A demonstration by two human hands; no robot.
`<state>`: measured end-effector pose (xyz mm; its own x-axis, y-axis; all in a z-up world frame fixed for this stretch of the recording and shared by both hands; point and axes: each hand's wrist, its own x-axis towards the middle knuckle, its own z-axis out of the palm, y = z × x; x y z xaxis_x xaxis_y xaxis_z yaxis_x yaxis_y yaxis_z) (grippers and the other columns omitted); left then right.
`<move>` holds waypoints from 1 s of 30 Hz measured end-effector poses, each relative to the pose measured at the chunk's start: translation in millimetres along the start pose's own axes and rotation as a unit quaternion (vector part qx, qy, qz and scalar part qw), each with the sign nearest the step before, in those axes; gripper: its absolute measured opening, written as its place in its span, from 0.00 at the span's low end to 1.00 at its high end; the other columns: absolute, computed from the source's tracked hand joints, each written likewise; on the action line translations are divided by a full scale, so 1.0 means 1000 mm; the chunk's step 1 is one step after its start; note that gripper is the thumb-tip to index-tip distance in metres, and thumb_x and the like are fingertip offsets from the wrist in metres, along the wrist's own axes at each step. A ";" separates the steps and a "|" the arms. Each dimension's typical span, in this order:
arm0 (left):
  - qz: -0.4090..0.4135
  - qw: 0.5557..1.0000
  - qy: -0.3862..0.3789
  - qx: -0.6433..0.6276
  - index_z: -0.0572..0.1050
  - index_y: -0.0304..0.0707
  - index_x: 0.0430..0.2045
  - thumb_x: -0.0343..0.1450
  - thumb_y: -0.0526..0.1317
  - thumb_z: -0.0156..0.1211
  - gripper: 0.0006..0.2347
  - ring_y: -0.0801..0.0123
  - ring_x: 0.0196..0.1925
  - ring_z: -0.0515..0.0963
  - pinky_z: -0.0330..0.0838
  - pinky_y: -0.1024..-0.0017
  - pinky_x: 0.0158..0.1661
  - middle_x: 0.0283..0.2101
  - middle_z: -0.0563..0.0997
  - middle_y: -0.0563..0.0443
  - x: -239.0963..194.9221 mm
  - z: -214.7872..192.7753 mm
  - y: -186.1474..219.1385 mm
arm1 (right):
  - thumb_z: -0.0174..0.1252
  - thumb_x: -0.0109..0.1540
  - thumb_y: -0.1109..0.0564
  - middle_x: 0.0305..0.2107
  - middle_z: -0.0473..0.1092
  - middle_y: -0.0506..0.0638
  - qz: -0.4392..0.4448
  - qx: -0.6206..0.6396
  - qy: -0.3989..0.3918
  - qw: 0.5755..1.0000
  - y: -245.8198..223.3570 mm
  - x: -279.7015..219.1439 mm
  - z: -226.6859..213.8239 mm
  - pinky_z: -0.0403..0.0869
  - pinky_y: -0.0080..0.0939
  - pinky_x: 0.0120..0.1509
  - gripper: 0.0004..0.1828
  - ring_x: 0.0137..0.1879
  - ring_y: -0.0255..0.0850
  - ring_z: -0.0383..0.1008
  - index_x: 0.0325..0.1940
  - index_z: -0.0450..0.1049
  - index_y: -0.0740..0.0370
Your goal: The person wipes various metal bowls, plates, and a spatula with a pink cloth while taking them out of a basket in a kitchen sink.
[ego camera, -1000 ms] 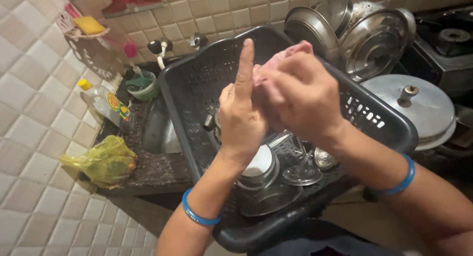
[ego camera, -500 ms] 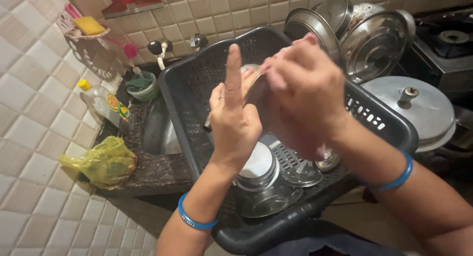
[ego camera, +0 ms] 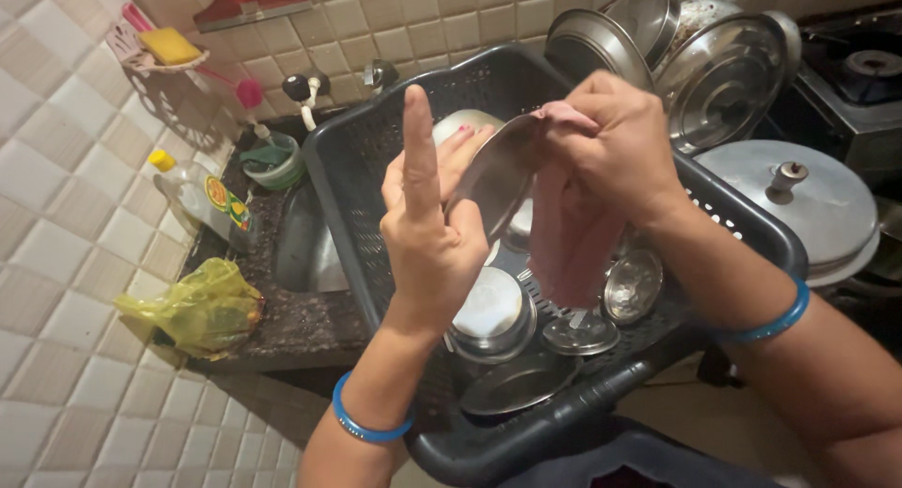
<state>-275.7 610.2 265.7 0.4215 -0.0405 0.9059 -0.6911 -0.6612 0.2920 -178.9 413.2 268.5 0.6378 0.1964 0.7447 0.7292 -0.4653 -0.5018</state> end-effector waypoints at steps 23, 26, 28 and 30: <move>-0.140 0.973 0.049 -0.179 0.45 0.41 0.76 0.69 0.19 0.42 0.36 0.63 0.68 0.79 0.77 0.76 0.63 0.62 0.80 0.43 -0.009 0.019 -0.028 | 0.71 0.47 0.54 0.39 0.75 0.56 -0.090 -0.056 -0.248 0.963 -0.027 -0.025 0.038 0.76 0.48 0.48 0.16 0.44 0.52 0.78 0.38 0.83 0.59; -0.153 0.956 0.112 -0.222 0.49 0.38 0.76 0.70 0.17 0.42 0.35 0.63 0.67 0.76 0.74 0.75 0.64 0.67 0.76 0.39 -0.006 0.011 -0.041 | 0.63 0.54 0.62 0.40 0.77 0.54 -0.087 0.130 -0.223 0.962 -0.030 -0.020 0.009 0.77 0.45 0.56 0.11 0.47 0.48 0.81 0.39 0.82 0.62; -0.180 0.932 0.151 -0.277 0.50 0.36 0.76 0.70 0.16 0.42 0.35 0.62 0.66 0.75 0.73 0.74 0.64 0.69 0.74 0.36 -0.002 0.004 -0.050 | 0.56 0.61 0.66 0.43 0.77 0.52 -0.053 0.194 -0.103 0.974 -0.029 -0.024 -0.008 0.79 0.41 0.57 0.10 0.49 0.42 0.80 0.42 0.81 0.63; -0.238 0.873 0.183 -0.385 0.51 0.35 0.75 0.66 0.16 0.42 0.37 0.60 0.64 0.77 0.75 0.71 0.62 0.66 0.74 0.34 0.001 0.001 -0.057 | 0.52 0.70 0.68 0.47 0.73 0.53 0.008 0.225 0.032 0.974 -0.026 -0.029 -0.013 0.77 0.36 0.57 0.09 0.51 0.38 0.75 0.48 0.78 0.65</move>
<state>-235.2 646.7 250.1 0.6496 0.4375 0.6217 -0.7381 0.1672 0.6536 -219.5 408.2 265.2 0.6435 0.1310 0.7542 0.7636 -0.0403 -0.6445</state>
